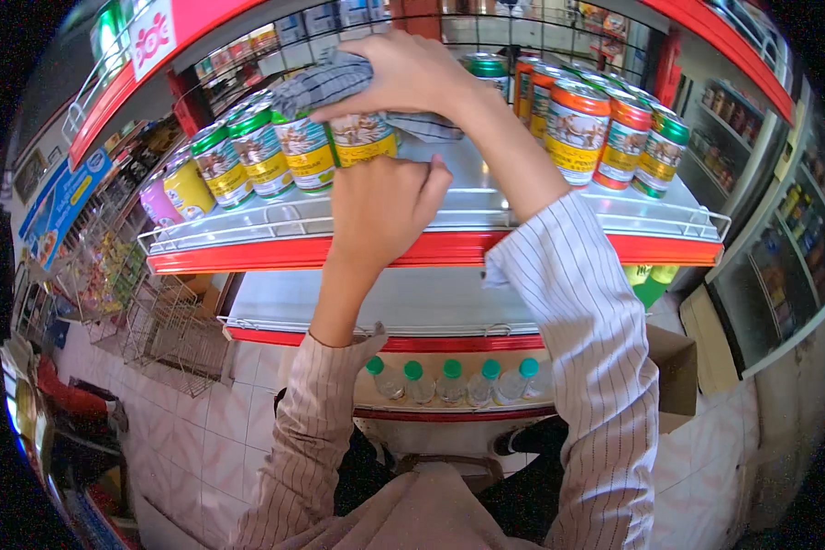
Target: Cleaning and wiping drink cans on a shelf in a grocery store.
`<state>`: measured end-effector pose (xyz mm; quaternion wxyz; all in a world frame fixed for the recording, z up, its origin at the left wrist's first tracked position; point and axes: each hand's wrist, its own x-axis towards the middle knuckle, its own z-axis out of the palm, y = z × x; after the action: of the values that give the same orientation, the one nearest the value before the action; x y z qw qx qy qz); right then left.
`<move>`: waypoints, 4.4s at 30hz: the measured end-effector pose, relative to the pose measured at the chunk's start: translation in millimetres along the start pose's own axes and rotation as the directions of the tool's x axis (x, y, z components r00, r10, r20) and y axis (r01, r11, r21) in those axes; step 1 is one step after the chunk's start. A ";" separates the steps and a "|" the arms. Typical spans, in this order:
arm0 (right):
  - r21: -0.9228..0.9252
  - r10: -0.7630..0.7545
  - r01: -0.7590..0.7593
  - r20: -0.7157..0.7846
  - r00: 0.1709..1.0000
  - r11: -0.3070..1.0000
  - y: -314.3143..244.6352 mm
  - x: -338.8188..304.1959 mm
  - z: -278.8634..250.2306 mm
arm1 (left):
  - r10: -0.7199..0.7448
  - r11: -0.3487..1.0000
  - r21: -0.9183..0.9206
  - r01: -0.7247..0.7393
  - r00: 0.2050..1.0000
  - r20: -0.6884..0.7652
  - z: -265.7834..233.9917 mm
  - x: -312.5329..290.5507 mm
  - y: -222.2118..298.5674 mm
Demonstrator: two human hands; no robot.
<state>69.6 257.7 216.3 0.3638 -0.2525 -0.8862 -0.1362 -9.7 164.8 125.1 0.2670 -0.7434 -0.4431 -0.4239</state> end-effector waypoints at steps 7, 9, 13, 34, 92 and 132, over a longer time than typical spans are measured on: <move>-0.036 0.050 -0.050 0.002 0.999 0.998 -18.4 -10.0 -0.5 | 0.001 0.999 -0.042 -0.003 0.999 -0.052 1.6 -0.2 -2.6; 0.033 0.087 -0.088 0.039 0.995 0.996 -16.6 -12.6 -3.1 | 0.015 0.997 -0.076 -0.021 0.997 -0.076 -0.8 0.8 1.0; 0.191 0.186 -0.188 0.030 0.982 0.963 -11.9 -21.0 -2.2 | 0.005 0.976 -0.218 -0.025 0.996 -0.092 1.8 -4.2 -7.8; 0.433 0.289 -0.063 -0.479 0.829 0.899 -155.4 -162.3 -73.9 | -0.031 0.949 -0.314 0.013 0.998 -0.054 -99.5 -79.0 27.9; 0.879 0.611 -0.362 0.476 0.632 -0.310 -231.1 -245.2 -14.4 | -0.785 0.365 -0.853 0.373 0.616 -0.067 -83.0 -151.5 95.7; 0.955 0.890 -0.268 0.229 0.394 -0.127 -197.0 -245.4 -24.9 | -0.146 0.923 -0.355 0.151 0.988 0.042 -87.6 -134.6 71.9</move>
<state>125.3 -3.0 47.2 0.6695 -0.3308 -0.3939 0.5359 -13.9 5.5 50.5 0.0915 -0.7470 -0.4158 -0.5107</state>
